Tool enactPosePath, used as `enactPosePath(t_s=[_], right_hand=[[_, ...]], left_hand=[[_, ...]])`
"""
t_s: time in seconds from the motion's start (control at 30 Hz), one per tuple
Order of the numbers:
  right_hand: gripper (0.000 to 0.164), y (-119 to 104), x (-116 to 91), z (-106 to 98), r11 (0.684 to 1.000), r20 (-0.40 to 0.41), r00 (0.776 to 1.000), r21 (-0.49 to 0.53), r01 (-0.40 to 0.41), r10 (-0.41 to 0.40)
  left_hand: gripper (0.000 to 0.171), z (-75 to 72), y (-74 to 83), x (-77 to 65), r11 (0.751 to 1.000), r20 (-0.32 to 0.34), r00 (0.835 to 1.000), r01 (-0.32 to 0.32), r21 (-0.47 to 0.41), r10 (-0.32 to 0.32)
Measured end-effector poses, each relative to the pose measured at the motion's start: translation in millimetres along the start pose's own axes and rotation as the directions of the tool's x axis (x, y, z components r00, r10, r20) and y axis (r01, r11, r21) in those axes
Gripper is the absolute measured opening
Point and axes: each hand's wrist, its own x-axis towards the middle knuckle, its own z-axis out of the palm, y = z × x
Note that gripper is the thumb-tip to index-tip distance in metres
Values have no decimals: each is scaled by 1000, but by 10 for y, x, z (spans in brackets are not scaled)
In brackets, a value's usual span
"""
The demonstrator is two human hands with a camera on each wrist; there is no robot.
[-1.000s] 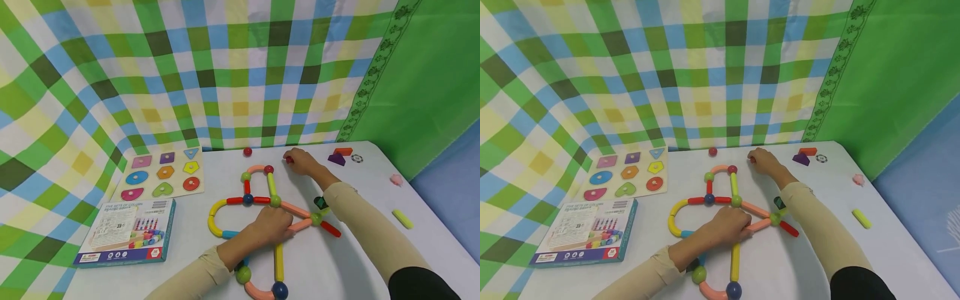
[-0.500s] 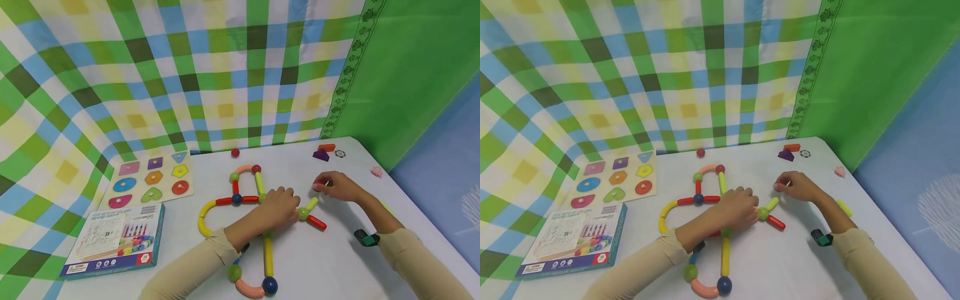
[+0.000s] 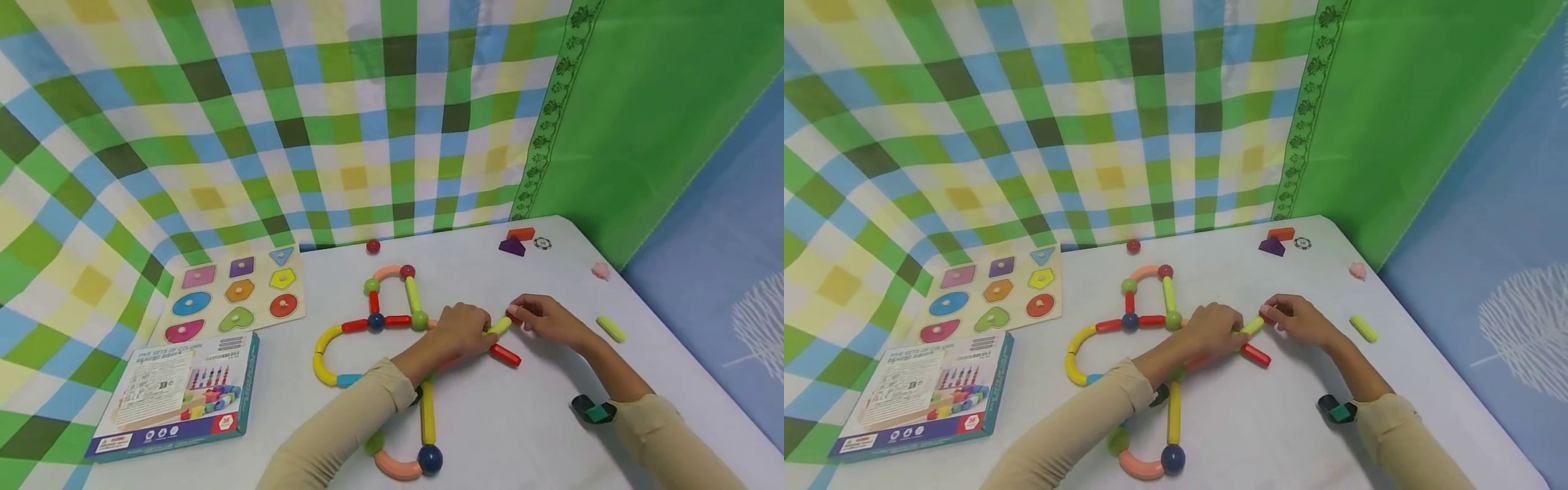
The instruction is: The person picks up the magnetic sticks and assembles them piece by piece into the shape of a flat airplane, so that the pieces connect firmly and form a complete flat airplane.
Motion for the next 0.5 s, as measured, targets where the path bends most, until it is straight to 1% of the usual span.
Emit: enactPosePath(t_s=[0.13,0.2,0.3,0.4,0.43,0.5], right_hand=[[31,14,-47,12,1000,-25,1000,-1,-20,20],[33,25,-90,13,999,-31,999,-25,-26,25],[35,35,-186,-23,995,-59,998,-96,-30,25],[35,36,-323,-107,980,-133,991,-198,-31,4],[35,40,-376,-150,971,-169,986,-234,-38,-3],[34,55,-487,-244,950,-259,966,-308,-58,-25]], left_hand=[[23,13,6,2,1000,6,1000,11,3,-11],[23,23,6,-3,1000,5,1000,10,8,-10],[23,32,11,-11,1000,1,1000,10,17,-10],[23,29,15,-23,1000,-2,1000,12,21,-12],[23,27,16,-28,1000,-1,1000,13,21,-13],[23,22,17,-37,1000,-2,1000,16,17,-16]])
